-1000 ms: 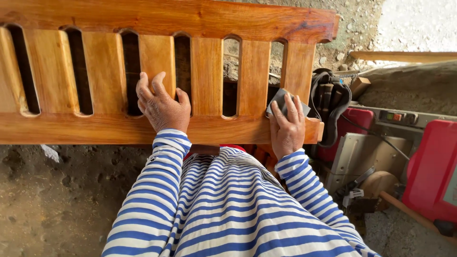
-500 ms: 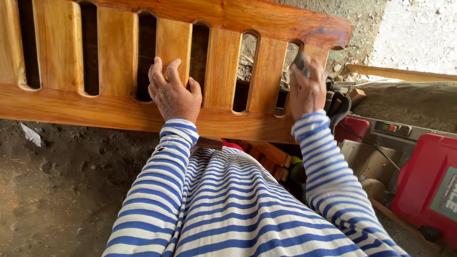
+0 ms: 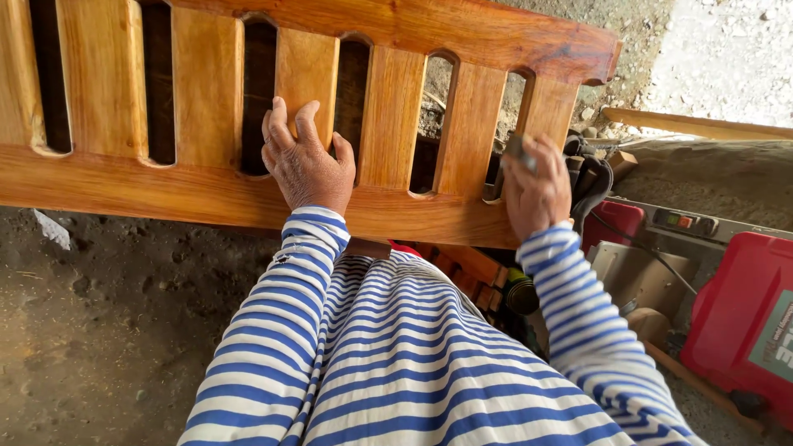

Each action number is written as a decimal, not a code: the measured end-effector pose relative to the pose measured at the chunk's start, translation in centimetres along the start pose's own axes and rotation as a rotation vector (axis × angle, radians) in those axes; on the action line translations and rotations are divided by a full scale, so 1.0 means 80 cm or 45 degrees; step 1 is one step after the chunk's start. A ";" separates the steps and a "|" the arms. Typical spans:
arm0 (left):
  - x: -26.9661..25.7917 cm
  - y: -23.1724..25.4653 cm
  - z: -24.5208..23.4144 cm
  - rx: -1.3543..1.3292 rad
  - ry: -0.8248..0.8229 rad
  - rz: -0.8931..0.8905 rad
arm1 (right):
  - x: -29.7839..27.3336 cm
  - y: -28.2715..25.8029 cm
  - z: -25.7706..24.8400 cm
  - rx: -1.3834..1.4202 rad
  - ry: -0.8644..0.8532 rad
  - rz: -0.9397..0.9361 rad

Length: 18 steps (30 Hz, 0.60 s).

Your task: The person sands a wooden chair backrest with a sanding block. They smooth the surface and edges of the slats and frame, holding the piece steady with one hand while sanding with the other.

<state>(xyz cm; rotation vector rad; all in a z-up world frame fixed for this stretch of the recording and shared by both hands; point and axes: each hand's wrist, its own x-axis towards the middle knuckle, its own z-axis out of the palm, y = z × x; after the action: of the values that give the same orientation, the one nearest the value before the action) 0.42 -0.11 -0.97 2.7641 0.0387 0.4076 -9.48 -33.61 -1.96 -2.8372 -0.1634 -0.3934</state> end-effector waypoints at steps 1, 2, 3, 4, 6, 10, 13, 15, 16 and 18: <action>0.000 -0.002 -0.001 0.004 0.004 -0.001 | 0.018 0.009 0.009 0.018 0.033 -0.005; 0.001 -0.002 -0.001 0.010 0.002 -0.001 | 0.036 0.020 0.016 0.025 0.031 -0.004; 0.001 -0.001 -0.001 0.005 0.003 -0.007 | 0.054 0.032 0.023 0.004 0.071 -0.037; 0.001 0.000 -0.001 0.000 0.003 -0.013 | 0.073 0.044 0.029 -0.017 0.110 -0.070; 0.000 -0.002 -0.001 0.011 0.001 -0.016 | 0.083 0.043 0.036 -0.035 0.095 -0.005; 0.001 0.000 -0.001 -0.004 0.010 -0.013 | 0.063 0.016 0.014 0.024 0.127 0.018; 0.000 -0.002 0.001 -0.005 0.002 -0.020 | 0.009 -0.028 0.000 -0.006 0.076 0.073; 0.001 -0.001 0.001 -0.008 0.006 -0.021 | -0.030 -0.037 -0.007 -0.023 0.022 0.127; 0.001 -0.001 0.001 -0.008 0.006 -0.020 | -0.050 -0.042 -0.011 -0.039 -0.036 0.186; 0.000 0.000 0.002 -0.003 -0.001 -0.015 | -0.050 -0.031 -0.001 -0.054 -0.025 0.187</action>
<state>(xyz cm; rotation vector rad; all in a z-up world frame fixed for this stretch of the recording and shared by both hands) 0.48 -0.14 -1.16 2.7604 0.0548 0.4035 -13.66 -31.58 -2.39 -2.8720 0.0499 -0.3408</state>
